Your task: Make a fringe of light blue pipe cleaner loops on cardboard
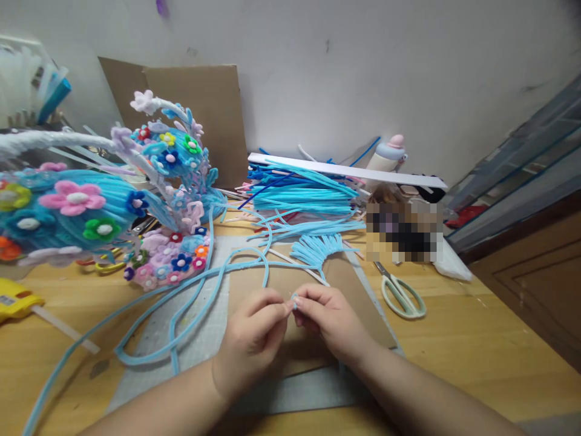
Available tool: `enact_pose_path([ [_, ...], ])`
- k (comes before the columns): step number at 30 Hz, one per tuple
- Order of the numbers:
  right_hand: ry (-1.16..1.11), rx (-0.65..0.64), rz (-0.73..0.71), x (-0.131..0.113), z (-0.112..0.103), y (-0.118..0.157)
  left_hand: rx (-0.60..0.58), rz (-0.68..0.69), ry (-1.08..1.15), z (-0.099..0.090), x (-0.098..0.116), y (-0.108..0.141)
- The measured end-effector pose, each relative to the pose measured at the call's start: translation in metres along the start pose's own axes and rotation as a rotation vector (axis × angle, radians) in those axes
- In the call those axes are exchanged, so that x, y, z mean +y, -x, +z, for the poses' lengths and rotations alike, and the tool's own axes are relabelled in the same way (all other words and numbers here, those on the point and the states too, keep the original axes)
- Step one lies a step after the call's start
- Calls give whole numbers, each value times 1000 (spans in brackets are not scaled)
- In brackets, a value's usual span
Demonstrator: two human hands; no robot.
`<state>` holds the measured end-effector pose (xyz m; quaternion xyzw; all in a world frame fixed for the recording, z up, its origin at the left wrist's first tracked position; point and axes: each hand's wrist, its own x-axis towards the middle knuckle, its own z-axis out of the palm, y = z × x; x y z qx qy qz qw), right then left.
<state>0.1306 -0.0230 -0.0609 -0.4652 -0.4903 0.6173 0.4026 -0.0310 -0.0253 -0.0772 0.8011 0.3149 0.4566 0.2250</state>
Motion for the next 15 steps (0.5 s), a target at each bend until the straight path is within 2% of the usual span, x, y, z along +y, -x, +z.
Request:
enact_pose_path([
  [3, -136, -7, 101, 1, -1, -2, -41, 70, -78, -1, 0, -1],
  [7, -202, -38, 125, 0, -1, -1, -94, 90, -142, 0, 0, -1],
  [12, -187, -95, 95, -1, -3, -1, -154, 18, -176, -1, 0, -3],
  [15, -156, -138, 93, 0, -7, -3, -170, -67, -119, -1, -1, -3],
])
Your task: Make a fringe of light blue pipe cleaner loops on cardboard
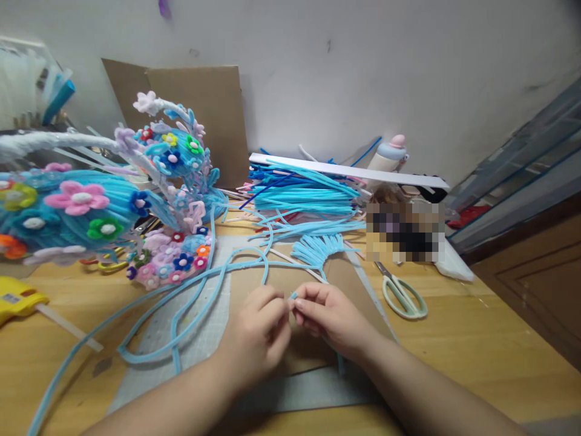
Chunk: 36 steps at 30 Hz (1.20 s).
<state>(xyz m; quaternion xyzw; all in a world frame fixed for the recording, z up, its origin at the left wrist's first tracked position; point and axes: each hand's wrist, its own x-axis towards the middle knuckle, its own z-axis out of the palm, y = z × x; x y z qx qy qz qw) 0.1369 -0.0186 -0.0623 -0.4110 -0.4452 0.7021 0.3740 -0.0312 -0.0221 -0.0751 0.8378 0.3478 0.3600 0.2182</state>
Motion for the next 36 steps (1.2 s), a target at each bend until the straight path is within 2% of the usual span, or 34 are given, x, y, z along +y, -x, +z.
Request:
enact_pose_path([
  [4, 196, -5, 22, -4, -5, -2, -1, -96, 168, 2, -3, 0],
  [7, 432, 54, -5, -8, -4, -1, -102, -103, 191, 4, -3, 0],
  [9, 494, 60, 32, -9, -3, 0, -166, -93, 152, 4, -3, 0],
  [14, 441, 40, 162, -8, -4, -1, -200, -107, 59, 4, -1, -2],
  [21, 383, 30, 131, -2, -9, -5, -216, -183, 9, 2, 0, -2],
  [25, 422, 39, 117, -2, -8, -4, -186, -212, 77, 2, -1, -2],
  [30, 473, 41, 64, -5, -8, -3, -178, -175, 169, 3, -4, -1],
  [36, 400, -4, 97, -5, -14, -5, -169, -168, 129, 2, -5, -3],
])
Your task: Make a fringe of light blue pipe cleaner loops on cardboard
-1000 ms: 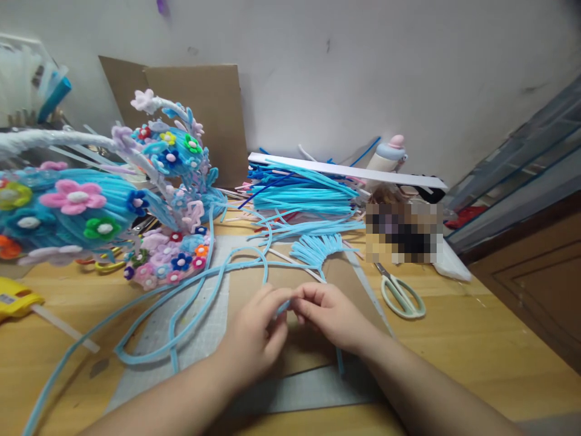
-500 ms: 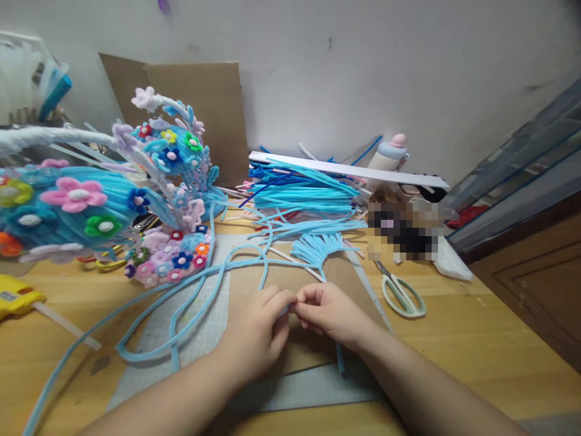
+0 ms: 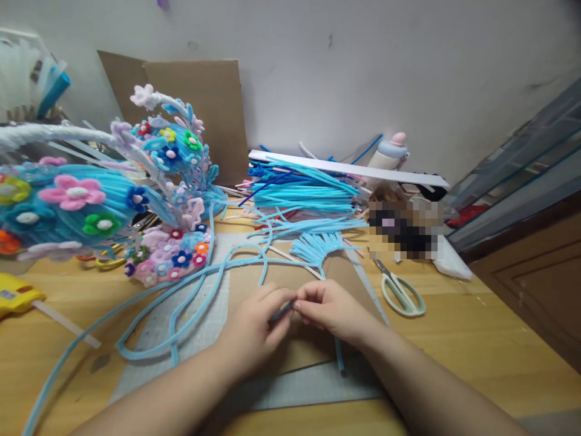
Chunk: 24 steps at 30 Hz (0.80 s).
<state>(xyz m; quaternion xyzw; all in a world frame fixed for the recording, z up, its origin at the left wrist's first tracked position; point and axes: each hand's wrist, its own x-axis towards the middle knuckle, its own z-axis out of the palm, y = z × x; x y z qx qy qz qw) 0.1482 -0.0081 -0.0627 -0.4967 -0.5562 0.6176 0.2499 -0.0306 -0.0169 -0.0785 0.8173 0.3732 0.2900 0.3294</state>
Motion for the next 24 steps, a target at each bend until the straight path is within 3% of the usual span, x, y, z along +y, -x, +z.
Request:
enact_pose_path([
  [13, -62, 7, 39, -4, -4, 2, 100, 10, -86, 0, -5, 0],
  [24, -179, -38, 80, -5, -1, 4, 54, 138, -215, -3, -3, 1],
])
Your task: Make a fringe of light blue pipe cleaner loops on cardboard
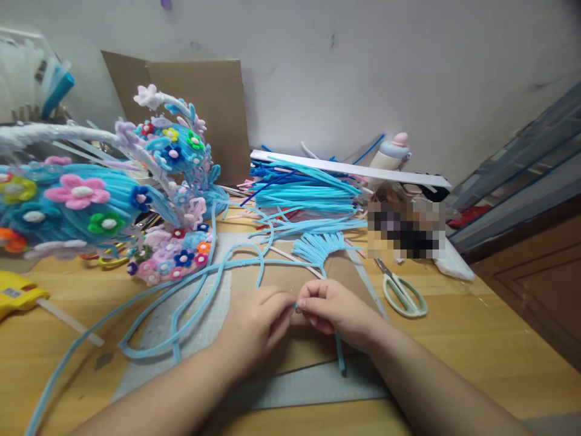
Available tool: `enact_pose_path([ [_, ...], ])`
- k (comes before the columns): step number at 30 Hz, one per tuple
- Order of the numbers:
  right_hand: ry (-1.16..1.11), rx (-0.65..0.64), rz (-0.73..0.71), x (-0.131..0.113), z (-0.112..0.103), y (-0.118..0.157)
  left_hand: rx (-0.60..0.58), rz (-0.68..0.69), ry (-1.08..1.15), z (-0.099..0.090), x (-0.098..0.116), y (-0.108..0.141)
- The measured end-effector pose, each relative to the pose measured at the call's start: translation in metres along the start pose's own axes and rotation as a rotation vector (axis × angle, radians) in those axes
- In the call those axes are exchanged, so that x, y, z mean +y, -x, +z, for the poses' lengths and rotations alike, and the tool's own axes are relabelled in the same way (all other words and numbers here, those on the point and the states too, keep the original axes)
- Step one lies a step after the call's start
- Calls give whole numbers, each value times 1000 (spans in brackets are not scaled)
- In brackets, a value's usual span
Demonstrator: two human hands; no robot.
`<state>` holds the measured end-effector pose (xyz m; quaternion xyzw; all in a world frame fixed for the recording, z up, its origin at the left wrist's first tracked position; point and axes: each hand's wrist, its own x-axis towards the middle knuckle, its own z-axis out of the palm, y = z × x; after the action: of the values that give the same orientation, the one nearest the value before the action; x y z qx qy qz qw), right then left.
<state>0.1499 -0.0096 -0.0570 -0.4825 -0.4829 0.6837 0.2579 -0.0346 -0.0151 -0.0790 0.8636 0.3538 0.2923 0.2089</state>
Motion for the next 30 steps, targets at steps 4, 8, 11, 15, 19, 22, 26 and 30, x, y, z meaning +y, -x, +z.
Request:
enact_pose_path([
  [4, -49, -120, 160, -1, 2, 4, -58, 51, -81, 0, 1, 1],
  [8, -168, -149, 256, -1, 4, 11, -64, 82, -121, 1, 4, 2],
  [11, -311, -106, 319, -2, 5, 15, -57, 74, -116, 2, 6, 3],
  [15, -435, -130, 441, -3, 7, 18, -65, 87, -99, 4, 5, 4],
  [19, -451, -134, 448, -3, 14, 17, -58, 97, -118, 5, 5, 5],
  [22, -292, -23, 338, -1, 22, 15, -50, 85, -135, 4, 7, 7],
  [26, 338, 178, -51, 4, 29, 20, -53, -7, -11, 3, 11, 8],
  [30, 1058, 128, -545, 8, 27, 37, -84, -98, 211, 4, 12, 4],
])
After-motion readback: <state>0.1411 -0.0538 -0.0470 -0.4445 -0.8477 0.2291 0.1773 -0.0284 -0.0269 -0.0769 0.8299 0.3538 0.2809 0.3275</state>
